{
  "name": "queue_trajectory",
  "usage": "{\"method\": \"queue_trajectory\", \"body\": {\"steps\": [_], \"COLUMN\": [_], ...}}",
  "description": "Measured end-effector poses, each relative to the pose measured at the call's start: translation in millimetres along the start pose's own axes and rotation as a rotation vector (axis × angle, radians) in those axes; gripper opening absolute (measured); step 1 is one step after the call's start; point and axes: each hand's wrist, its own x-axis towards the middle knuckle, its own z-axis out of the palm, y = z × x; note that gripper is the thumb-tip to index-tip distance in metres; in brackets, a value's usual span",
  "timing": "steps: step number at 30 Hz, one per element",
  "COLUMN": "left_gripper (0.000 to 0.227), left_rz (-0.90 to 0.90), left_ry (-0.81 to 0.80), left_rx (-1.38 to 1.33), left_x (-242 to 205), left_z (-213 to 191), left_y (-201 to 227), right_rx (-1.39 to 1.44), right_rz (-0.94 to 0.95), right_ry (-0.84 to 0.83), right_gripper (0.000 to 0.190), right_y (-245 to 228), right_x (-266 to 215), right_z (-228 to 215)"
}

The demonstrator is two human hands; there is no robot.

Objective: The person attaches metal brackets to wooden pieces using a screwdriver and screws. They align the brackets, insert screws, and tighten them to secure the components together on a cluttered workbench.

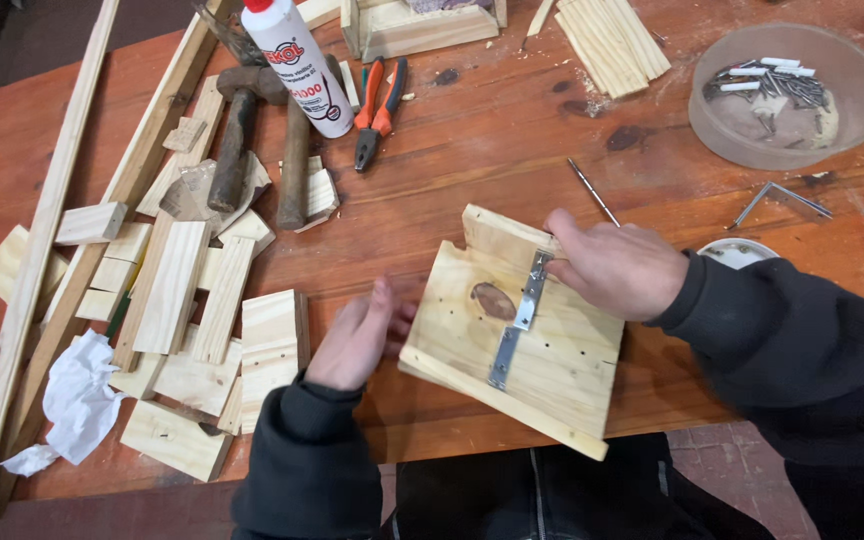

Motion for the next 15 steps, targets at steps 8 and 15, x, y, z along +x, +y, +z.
{"method": "queue_trajectory", "body": {"steps": [8,15], "left_gripper": [0.062,0.079], "left_rz": [-0.003,0.642], "left_ry": [-0.001,0.227], "left_rx": [0.476,0.489], "left_x": [-11,38], "left_z": [-5,13], "left_y": [17,30], "right_rx": [-0.070,-0.314], "right_rz": [-0.231,-0.312], "right_ry": [0.093,0.316], "right_gripper": [0.032,0.044], "right_y": [-13,1], "right_x": [-18,0], "right_z": [-6,28]}}
